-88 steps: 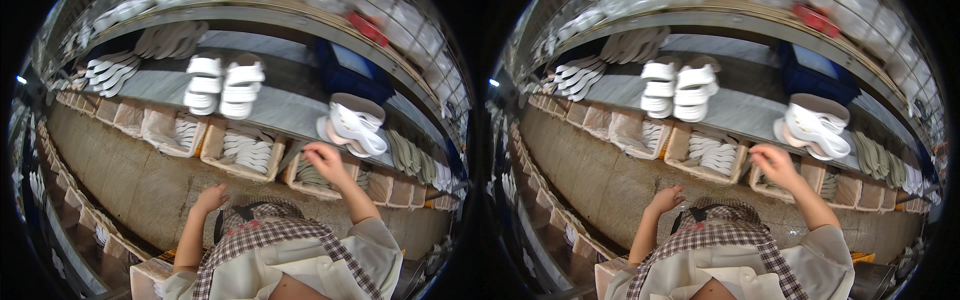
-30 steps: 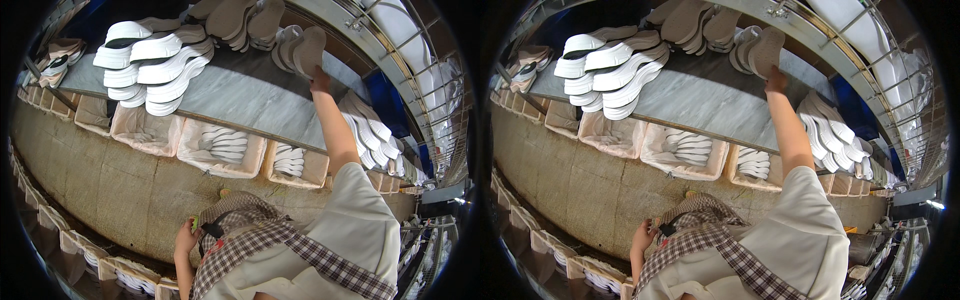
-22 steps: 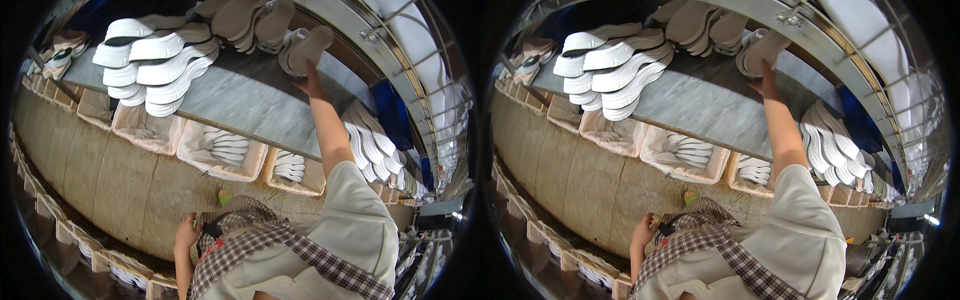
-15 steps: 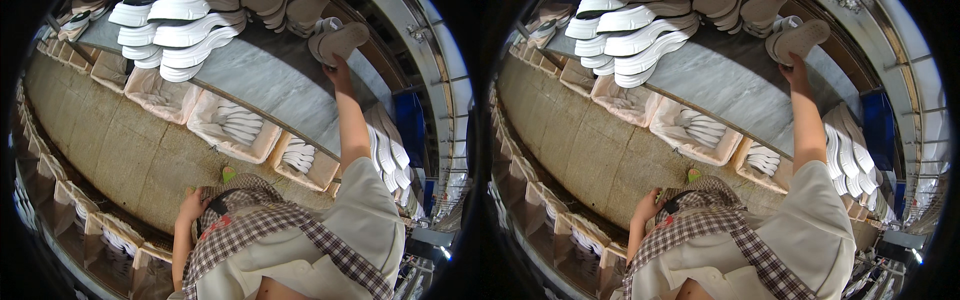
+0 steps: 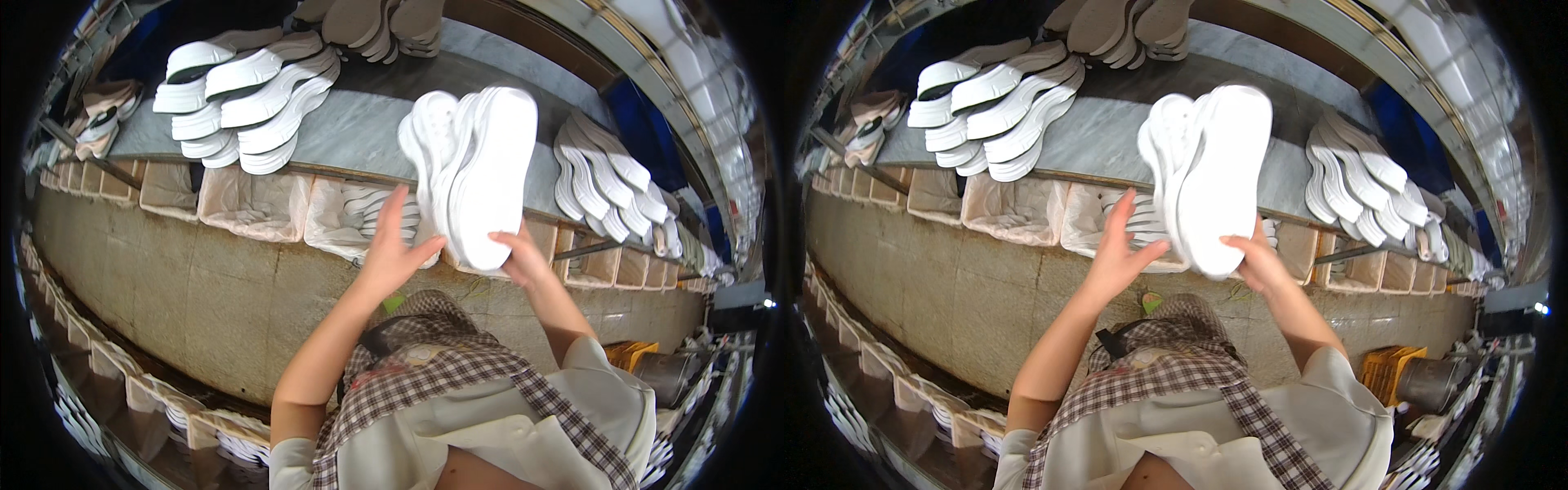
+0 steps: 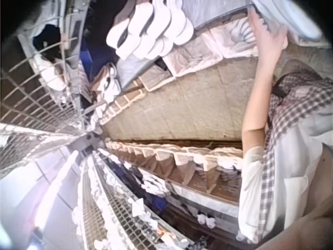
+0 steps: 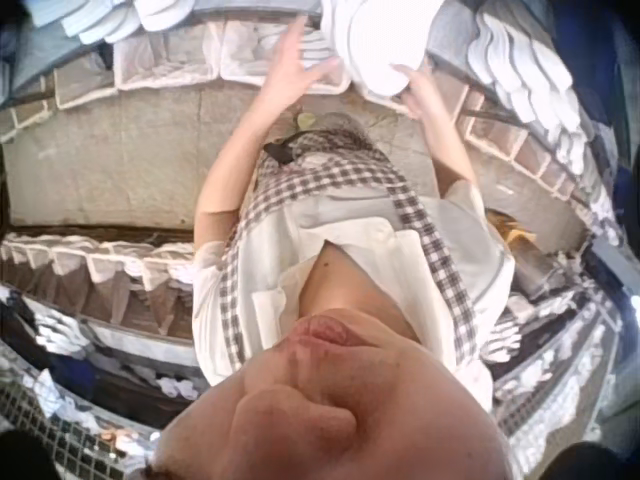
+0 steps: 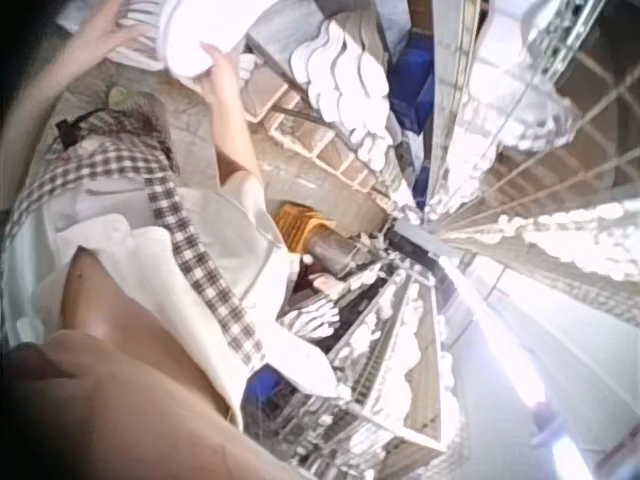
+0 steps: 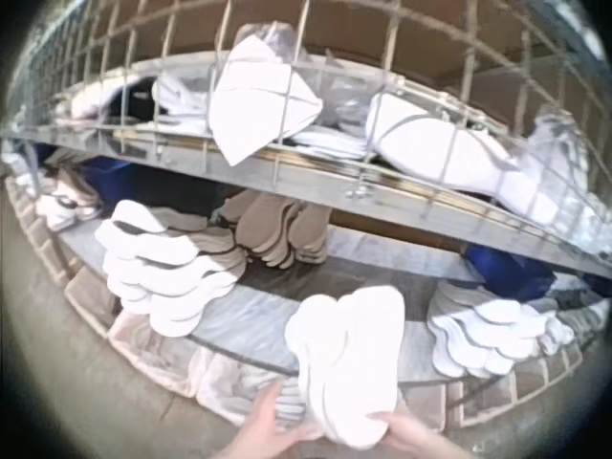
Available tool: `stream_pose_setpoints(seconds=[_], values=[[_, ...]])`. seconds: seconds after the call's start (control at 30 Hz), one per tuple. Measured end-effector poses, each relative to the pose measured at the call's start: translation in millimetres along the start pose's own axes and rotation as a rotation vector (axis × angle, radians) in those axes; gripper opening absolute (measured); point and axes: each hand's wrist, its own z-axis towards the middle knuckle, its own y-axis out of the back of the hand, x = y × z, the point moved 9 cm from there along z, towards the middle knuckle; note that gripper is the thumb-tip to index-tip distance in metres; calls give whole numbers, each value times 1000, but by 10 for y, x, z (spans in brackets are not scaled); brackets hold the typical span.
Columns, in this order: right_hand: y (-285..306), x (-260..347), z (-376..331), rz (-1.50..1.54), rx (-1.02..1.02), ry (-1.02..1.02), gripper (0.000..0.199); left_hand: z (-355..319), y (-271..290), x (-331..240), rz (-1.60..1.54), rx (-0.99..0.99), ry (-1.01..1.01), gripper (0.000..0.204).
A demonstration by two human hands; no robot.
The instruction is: The person repeatedly picks up pairs of white slippers from a shelf, turns them over to view the soles, and places them back. The person handles multiple pairs in a repetitive cycle of pick, inspect, and replace.
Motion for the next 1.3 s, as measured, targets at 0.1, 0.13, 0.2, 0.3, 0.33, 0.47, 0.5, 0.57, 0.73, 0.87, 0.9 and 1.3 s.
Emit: stream_pose_setpoints(seconds=[0.1,0.13,0.2,0.3,0.33,0.47,0.5,0.57,0.73,0.87,0.9,1.3], values=[[-316,-338,-328,-102,46,89,97,97,-125,-73,-54,-29,89,78],[-392,-420,-405,-196,22,152,97,78,-123,-95,-5,-24,79,78],[-526,-518,-513,-191,36,259,94,-3,-70,-46,-159,-4,107,75],[-653,-621,-574,-114,26,317,80,-252,32,59,-699,65,159,60],[-696,-589,-613,-49,34,368,76,-366,81,120,-740,44,197,59],[-887,-511,-692,185,-8,322,54,-780,298,198,-898,57,199,64],[-1010,-497,-700,217,29,267,53,-877,377,174,-935,81,160,66],[-1382,-454,-764,271,251,145,52,-1055,582,124,-1027,126,91,71],[-2024,-594,-922,179,447,-143,70,-1331,1091,24,-1094,37,-10,64],[-2486,-722,-1067,145,607,-131,90,-1493,1439,189,-1226,-331,142,57],[-2555,-749,-1089,123,618,-126,91,-1537,1498,181,-1239,-361,142,57],[-3041,-1153,-1220,5,686,-444,69,-2389,1827,125,-1197,-558,95,51]])
